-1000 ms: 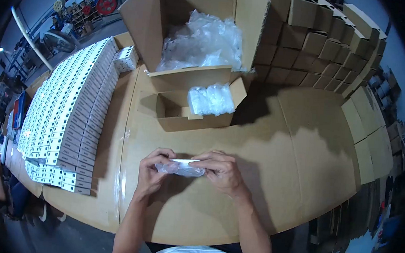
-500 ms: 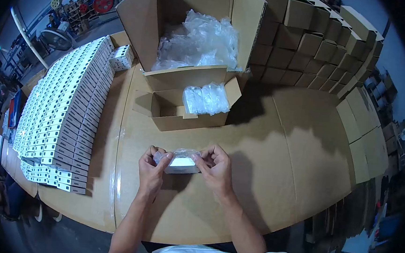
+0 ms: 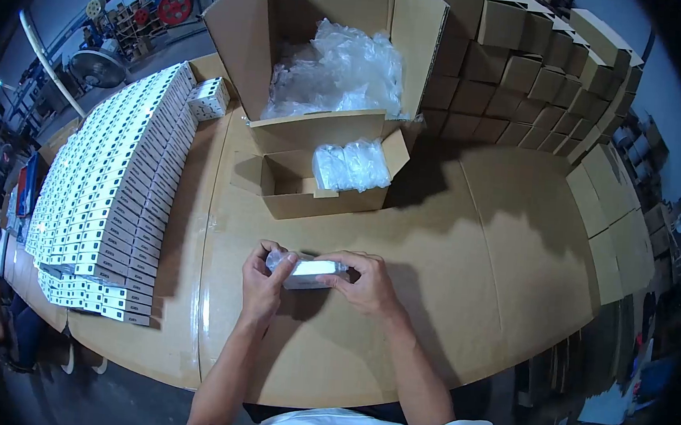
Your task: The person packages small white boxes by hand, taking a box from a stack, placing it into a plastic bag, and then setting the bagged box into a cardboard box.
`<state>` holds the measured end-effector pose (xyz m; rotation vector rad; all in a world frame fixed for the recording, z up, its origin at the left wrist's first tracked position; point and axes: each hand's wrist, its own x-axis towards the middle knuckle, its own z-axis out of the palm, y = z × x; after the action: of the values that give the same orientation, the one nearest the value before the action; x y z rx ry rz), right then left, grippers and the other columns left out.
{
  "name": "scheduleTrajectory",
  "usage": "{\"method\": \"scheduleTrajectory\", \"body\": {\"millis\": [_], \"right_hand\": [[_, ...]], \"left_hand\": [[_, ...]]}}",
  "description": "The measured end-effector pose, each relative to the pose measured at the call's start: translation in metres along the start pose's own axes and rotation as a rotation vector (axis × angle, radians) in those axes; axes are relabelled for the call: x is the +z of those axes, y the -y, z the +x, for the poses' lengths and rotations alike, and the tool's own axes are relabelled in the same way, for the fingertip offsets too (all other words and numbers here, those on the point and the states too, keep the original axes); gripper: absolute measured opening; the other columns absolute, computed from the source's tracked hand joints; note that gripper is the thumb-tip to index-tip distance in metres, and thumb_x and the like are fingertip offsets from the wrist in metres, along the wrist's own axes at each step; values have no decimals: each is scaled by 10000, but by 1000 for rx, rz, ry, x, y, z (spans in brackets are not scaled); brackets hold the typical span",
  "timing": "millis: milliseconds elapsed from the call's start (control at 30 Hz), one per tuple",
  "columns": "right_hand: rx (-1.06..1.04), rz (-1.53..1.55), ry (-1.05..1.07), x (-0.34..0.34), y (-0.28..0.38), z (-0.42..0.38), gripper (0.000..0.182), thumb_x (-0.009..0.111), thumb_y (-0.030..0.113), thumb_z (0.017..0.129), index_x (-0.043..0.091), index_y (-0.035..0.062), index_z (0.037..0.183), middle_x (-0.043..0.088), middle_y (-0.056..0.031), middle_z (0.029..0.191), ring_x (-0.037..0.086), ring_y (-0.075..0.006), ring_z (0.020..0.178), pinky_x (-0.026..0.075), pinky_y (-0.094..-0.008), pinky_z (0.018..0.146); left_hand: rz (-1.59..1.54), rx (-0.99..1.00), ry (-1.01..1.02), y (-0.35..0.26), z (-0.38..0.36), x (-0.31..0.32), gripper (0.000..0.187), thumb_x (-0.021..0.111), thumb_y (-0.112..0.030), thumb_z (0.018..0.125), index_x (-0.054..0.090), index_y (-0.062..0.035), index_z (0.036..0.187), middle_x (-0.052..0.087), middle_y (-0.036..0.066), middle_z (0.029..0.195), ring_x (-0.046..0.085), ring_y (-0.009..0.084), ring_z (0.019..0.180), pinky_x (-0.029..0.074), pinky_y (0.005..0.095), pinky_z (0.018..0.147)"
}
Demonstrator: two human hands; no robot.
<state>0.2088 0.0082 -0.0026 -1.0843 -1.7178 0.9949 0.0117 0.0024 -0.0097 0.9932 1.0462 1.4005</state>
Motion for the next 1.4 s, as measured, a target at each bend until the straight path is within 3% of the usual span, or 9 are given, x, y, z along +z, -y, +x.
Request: {"method": "scheduleTrajectory", "body": {"millis": [167,267,400,600,700,933,1100,1267,1400], "right_hand": [[30,-129,-50,-3,4,0,322,827,150,755,725,48,1043,732,-115,990,684,-273,902,528,-367,820],[-20,-153,-61,-2,5,-1,333,828,153,745,724,50,1043,724,-122,1038,675,-284,976,518,-382,872],[-86,-192,-77,-4,7,-1,314,812,117,752,721,47,1044,707,-129,1104,655,-311,1032,501,-411,928],[-206,-257,-54,-11,34,-1,295,761,54,786,708,39,1076,705,-106,1071,634,-311,1050,504,-414,915],[-276,-220,-39,-11,35,-1,328,771,-6,743,707,25,1064,705,-121,1009,653,-270,853,534,-369,803],[-112,-174,-85,-12,59,4,195,764,-2,784,660,11,948,677,-109,895,685,-246,783,561,-335,684],[-283,-45,-484,12,65,52,226,682,-87,839,510,1,957,527,-88,898,570,-110,737,483,-271,559],[-392,-529,-611,37,32,92,215,649,-83,821,494,12,937,501,-155,876,556,-345,835,475,-433,727],[-423,-692,-609,43,20,94,205,648,-41,824,506,14,961,529,-148,885,558,-356,860,426,-502,814]], "left_hand": [[523,633,-288,-17,-11,4,355,794,-50,757,587,-50,1045,615,32,902,538,211,996,428,360,882],[1054,985,20,-28,-18,-10,377,817,-57,704,661,-85,1047,670,39,1006,544,243,1040,433,377,899],[1151,852,74,-28,-15,-1,391,819,-81,700,707,-139,1070,696,8,1055,563,268,1029,420,389,934],[699,519,176,-23,-7,-16,482,799,-23,765,576,-18,1191,676,145,1064,646,265,1022,530,366,880],[579,314,212,-21,-10,-20,473,793,-74,800,563,-10,1209,660,160,1095,660,247,1040,529,360,888],[757,459,79,-55,6,-34,547,751,-91,832,503,-18,1314,653,155,1107,624,264,1022,479,385,946],[730,504,-180,-118,78,-74,266,627,-134,935,600,12,1156,671,121,972,627,213,887,487,340,834],[909,427,-198,-105,219,-134,256,668,-154,918,621,30,1089,691,125,922,640,170,799,513,301,753],[1068,423,-201,-81,306,-167,402,669,-131,831,523,-4,1183,659,220,951,643,406,936,507,473,822]]}}
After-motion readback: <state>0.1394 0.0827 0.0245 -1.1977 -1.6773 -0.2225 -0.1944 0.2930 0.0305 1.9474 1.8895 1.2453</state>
